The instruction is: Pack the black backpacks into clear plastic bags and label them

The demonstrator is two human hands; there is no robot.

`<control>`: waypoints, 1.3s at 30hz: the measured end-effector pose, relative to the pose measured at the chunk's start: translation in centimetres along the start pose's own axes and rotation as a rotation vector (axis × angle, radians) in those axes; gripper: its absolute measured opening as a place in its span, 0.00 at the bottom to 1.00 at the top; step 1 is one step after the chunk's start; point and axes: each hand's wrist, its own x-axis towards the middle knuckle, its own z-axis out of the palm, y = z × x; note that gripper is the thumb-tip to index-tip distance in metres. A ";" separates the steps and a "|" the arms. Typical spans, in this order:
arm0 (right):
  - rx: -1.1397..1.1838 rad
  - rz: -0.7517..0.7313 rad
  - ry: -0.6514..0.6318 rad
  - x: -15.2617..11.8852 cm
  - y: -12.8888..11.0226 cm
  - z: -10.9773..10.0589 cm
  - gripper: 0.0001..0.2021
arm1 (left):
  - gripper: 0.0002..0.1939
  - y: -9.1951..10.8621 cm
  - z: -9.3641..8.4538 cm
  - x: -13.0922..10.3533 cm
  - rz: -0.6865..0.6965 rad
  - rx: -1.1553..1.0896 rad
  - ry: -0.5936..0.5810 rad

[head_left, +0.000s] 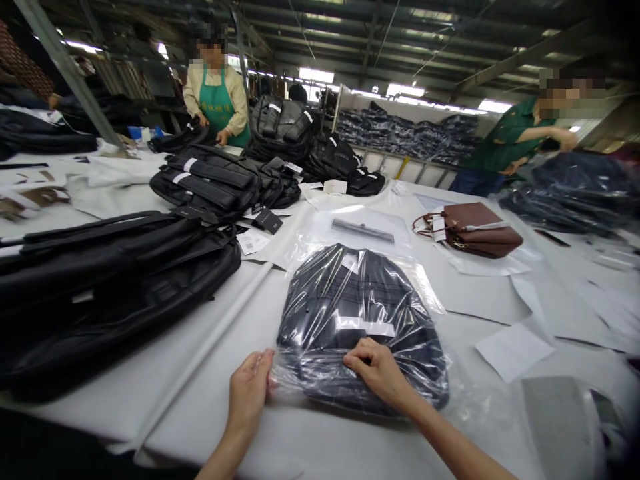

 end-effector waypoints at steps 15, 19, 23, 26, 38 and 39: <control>-0.016 -0.026 0.066 0.2 -0.1 0.1 0.12 | 0.15 8.2 5.2 -3.9 1.684 0.775 -1.235; -0.004 -0.034 0.089 0.2 -0.2 0.1 0.10 | 0.15 7.1 8.2 0.5 1.586 0.720 -1.328; -0.015 -0.025 0.091 0.4 0.0 0.0 0.09 | 0.18 5.7 8.6 1.7 1.478 0.729 -1.341; 0.016 -0.010 0.098 0.5 0.2 -0.1 0.09 | 0.24 5.9 8.8 1.4 1.484 0.806 -1.468; 0.441 0.028 0.331 -2.6 1.2 -8.3 0.21 | 0.36 7.0 10.3 1.4 1.256 1.079 -1.635; 0.268 0.013 0.282 -3.6 1.2 -9.8 0.22 | 0.36 6.9 10.2 1.4 1.249 1.090 -1.630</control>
